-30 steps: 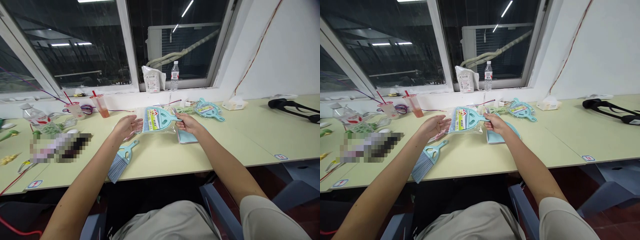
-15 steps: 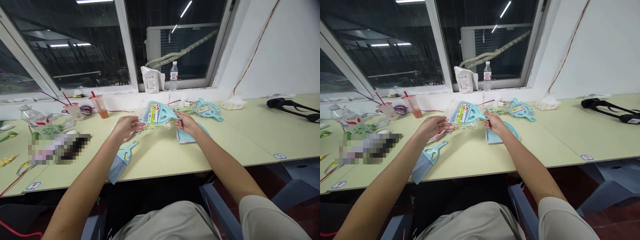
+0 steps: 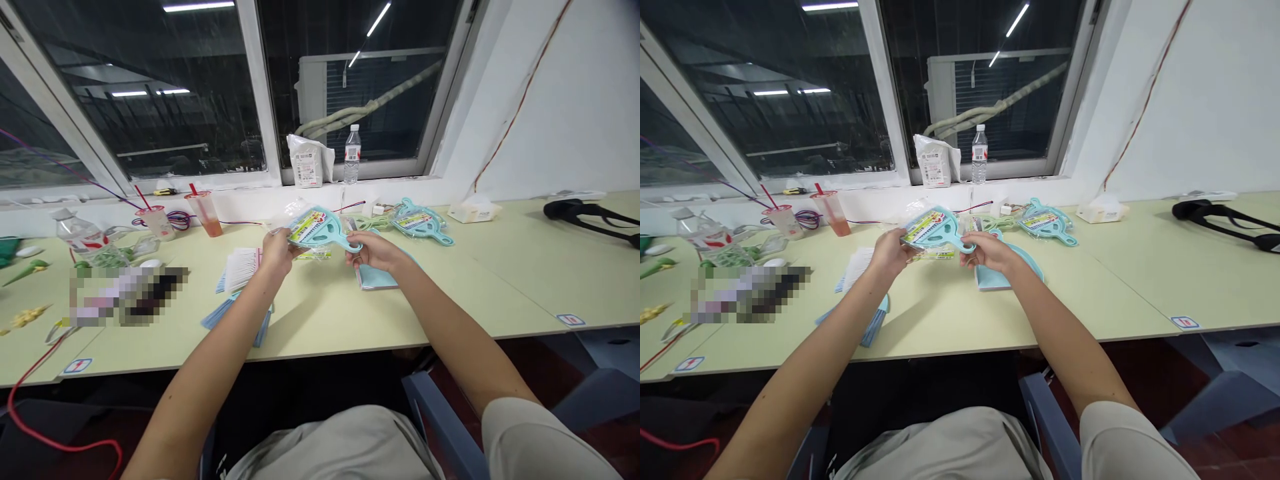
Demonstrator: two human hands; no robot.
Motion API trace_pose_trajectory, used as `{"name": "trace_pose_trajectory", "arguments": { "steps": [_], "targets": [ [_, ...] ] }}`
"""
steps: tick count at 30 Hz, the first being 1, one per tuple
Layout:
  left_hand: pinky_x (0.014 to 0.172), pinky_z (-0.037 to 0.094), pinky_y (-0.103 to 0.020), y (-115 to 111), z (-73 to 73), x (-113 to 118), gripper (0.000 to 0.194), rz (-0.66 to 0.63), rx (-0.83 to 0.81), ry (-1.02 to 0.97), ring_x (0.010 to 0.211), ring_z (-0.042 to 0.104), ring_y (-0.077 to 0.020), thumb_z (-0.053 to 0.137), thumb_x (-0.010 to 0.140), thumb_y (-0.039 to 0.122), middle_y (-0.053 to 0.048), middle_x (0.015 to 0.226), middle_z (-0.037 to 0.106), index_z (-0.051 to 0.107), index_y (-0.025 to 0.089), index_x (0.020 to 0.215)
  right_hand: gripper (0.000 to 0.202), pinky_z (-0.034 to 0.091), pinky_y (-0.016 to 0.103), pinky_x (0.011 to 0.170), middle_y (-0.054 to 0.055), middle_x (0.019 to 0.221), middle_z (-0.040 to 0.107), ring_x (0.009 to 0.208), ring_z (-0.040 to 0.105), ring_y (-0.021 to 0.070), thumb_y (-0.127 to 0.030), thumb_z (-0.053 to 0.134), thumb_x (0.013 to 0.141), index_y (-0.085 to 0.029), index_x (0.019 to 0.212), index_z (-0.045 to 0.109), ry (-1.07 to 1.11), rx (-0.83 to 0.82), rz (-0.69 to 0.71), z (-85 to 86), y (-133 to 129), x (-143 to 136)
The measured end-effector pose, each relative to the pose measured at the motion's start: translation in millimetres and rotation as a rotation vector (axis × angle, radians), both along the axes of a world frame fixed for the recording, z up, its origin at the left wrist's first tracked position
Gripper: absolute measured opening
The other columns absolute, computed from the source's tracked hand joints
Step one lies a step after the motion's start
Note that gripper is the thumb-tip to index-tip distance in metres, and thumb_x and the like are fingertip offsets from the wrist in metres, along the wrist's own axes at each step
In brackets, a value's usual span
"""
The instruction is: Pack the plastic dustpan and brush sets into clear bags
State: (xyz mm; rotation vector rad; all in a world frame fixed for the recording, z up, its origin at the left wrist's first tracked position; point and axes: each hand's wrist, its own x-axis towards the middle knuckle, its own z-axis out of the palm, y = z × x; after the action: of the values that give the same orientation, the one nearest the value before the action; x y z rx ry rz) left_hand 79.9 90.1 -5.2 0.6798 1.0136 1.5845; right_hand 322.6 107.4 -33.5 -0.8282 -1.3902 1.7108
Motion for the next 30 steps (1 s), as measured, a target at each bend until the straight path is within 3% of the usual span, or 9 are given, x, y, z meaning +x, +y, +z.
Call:
{"name": "trace_pose_trajectory", "arguments": {
  "steps": [2, 6, 10, 14, 16, 19, 23, 30],
  "targets": [
    [0.060, 0.062, -0.032, 0, -1.8, -20, 0.045, -0.042, 0.007, 0.104, 0.064, 0.069, -0.0177, 0.063, 0.081, 0.007, -0.003, 0.085, 0.068, 0.051, 0.022, 0.122, 0.029, 0.061, 0.035, 0.060, 0.014, 0.083, 0.075, 0.075, 0.076, 0.0273, -0.043, 0.068, 0.095, -0.019, 0.086, 0.055, -0.046, -0.043, 0.029, 4.1, 1, 7],
    [0.046, 0.052, -0.025, -2, -11.2, -48, 0.048, -0.115, 0.050, 0.256, 0.055, 0.064, -0.0168, 0.066, 0.073, 0.010, 0.001, 0.076, 0.061, 0.052, 0.024, 0.117, 0.027, 0.065, 0.040, 0.071, 0.016, 0.093, 0.077, 0.078, 0.078, 0.0271, -0.044, 0.063, 0.098, -0.019, 0.093, 0.055, 0.081, -0.129, -0.211, 2.0, 7, 3],
    [0.043, 0.046, -0.020, -2, -19.8, -47, 0.036, -0.257, 0.081, 0.340, 0.055, 0.062, -0.0146, 0.074, 0.075, 0.022, 0.002, 0.073, 0.060, 0.056, 0.024, 0.106, 0.017, 0.064, 0.038, 0.065, 0.007, 0.089, 0.076, 0.068, 0.074, 0.0219, -0.031, 0.065, 0.095, -0.021, 0.107, 0.059, 0.188, -0.147, -0.176, -8.9, 11, -10],
    [0.043, 0.047, -0.020, -5, -25.1, -38, 0.032, -0.320, 0.114, 0.361, 0.056, 0.061, -0.0141, 0.078, 0.076, 0.034, 0.002, 0.073, 0.060, 0.055, 0.024, 0.097, 0.039, 0.061, 0.031, 0.058, 0.001, 0.086, 0.076, 0.066, 0.072, 0.0186, -0.018, 0.071, 0.085, -0.025, 0.122, 0.064, 0.182, -0.057, -0.149, -18.8, 12, -13],
    [0.042, 0.047, -0.020, -7, -27.7, -37, 0.034, -0.316, 0.129, 0.364, 0.056, 0.061, -0.0137, 0.078, 0.077, 0.037, 0.003, 0.073, 0.060, 0.054, 0.024, 0.096, 0.043, 0.061, 0.031, 0.059, 0.000, 0.082, 0.076, 0.067, 0.072, 0.0186, -0.015, 0.074, 0.078, -0.025, 0.119, 0.067, 0.141, -0.020, -0.149, -23.0, 14, -13],
    [0.041, 0.044, -0.019, -7, -32.4, -39, 0.036, -0.291, 0.175, 0.386, 0.053, 0.057, -0.0121, 0.079, 0.078, 0.044, 0.005, 0.070, 0.056, 0.053, 0.024, 0.094, 0.030, 0.060, 0.030, 0.058, -0.001, 0.073, 0.072, 0.064, 0.071, 0.0182, -0.017, 0.080, 0.074, -0.023, 0.102, 0.071, 0.120, 0.017, -0.162, -28.2, 18, -13],
    [0.041, 0.044, -0.019, -6, -40.5, -43, 0.042, -0.277, 0.213, 0.395, 0.051, 0.054, -0.0113, 0.079, 0.079, 0.053, 0.006, 0.068, 0.052, 0.054, 0.024, 0.095, 0.024, 0.060, 0.029, 0.057, 0.000, 0.078, 0.074, 0.064, 0.070, 0.0167, -0.024, 0.086, 0.072, -0.020, 0.091, 0.073, 0.131, 0.031, -0.170, -29.5, 20, -14],
    [0.038, 0.035, -0.018, -4, -51.0, -45, 0.040, -0.224, 0.248, 0.423, 0.048, 0.046, -0.0097, 0.075, 0.083, 0.057, 0.006, 0.065, 0.047, 0.057, 0.024, 0.093, 0.028, 0.057, 0.029, 0.050, 0.007, 0.081, 0.074, 0.064, 0.068, 0.0174, -0.042, 0.084, 0.078, -0.017, 0.085, 0.075, 0.084, 0.029, -0.266, -23.7, 15, -18]
  ]
}}
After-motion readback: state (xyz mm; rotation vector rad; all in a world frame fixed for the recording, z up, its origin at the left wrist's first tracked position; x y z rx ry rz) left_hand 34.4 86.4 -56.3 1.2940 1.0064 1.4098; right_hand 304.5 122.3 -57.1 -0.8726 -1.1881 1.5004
